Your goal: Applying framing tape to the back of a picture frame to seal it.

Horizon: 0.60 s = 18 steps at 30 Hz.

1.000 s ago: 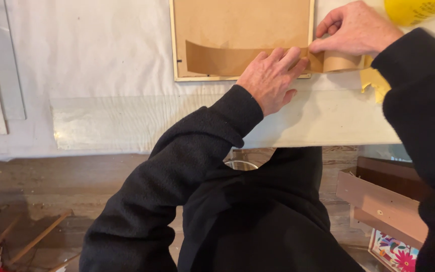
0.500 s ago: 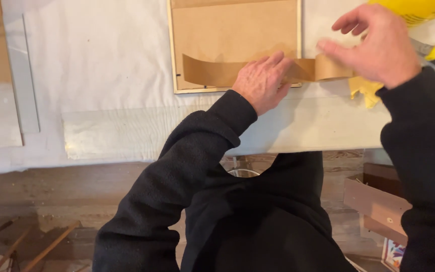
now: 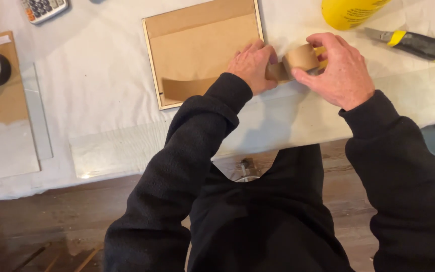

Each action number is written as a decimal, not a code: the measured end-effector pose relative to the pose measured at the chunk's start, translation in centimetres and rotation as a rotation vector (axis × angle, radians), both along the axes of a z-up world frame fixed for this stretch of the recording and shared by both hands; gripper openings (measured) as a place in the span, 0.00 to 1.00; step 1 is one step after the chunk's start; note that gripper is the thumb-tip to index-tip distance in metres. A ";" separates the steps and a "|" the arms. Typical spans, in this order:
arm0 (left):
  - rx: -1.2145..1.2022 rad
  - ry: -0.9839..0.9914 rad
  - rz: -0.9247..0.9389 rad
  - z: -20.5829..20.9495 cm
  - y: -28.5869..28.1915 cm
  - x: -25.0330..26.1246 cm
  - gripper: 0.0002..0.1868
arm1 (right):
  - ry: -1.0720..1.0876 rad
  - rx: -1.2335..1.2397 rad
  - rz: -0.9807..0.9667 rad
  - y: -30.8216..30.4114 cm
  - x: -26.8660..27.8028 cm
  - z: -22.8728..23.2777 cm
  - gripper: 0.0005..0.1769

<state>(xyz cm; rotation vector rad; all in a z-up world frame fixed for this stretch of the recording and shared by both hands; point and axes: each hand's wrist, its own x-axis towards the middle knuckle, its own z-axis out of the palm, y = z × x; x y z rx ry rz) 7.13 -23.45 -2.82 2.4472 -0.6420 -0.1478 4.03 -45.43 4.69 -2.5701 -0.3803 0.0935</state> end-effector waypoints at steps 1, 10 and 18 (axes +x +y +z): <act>0.001 0.066 0.028 0.0 -0.1 0.4 0.25 | 0.023 0.095 -0.013 -0.3 0.1 -0.2 0.33; -0.619 0.592 0.139 -0.1 1.8 -4.3 0.25 | 0.085 0.466 0.069 -0.8 0.9 -1.4 0.28; -1.295 0.876 0.472 3.6 -1.2 -16.4 0.29 | 0.185 0.469 0.173 -0.5 0.2 -1.2 0.30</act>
